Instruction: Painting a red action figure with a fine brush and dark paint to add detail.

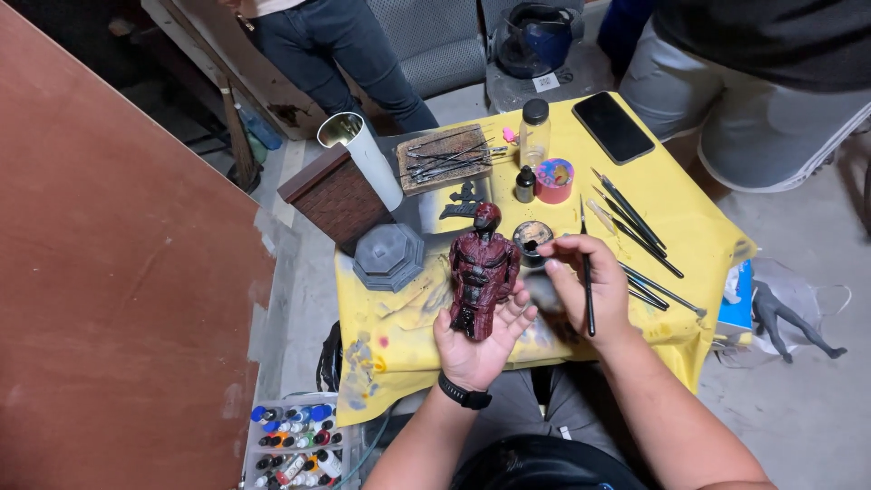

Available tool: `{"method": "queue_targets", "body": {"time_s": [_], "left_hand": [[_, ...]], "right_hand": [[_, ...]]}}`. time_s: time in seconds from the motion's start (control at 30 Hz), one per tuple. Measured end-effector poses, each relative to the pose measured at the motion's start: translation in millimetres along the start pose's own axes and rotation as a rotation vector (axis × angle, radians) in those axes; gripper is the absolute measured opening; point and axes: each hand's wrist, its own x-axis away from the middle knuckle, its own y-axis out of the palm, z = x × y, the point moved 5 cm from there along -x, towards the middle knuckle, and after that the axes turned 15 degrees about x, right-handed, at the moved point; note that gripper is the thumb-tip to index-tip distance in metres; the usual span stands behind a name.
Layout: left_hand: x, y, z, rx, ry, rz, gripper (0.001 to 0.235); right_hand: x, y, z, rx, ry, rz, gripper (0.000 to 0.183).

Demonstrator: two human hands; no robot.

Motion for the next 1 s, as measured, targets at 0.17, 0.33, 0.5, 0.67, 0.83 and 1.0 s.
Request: {"method": "queue_targets", "body": {"time_s": [0.17,0.33,0.5,0.67,0.83,1.0], "left_hand": [[1,10,-4,0.010,-0.025,-0.019,0.097],[2,9,-8,0.001,-0.029,-0.036,0.102],[3,19,-14,-0.047,-0.029,-0.080,0.102],[0,-3,-12,-0.069,-0.009,-0.081,0.101],[1,0,-9,-0.124,-0.007,-0.100,0.097],[3,17,-7,-0.267,0.015,-0.209,0.090]], "right_hand": [[3,11,-3,-0.016,0.163,-0.027,0.034],[3,17,1,-0.139,0.266,-0.050,0.035],[3,16,10,-0.183,0.291,-0.054,0.039],[3,15,13,-0.197,0.297,-0.039,0.038],[4,13,18,-0.201,0.300,-0.027,0.038],[4,11,16,-0.232,0.297,-0.029,0.039]]}}
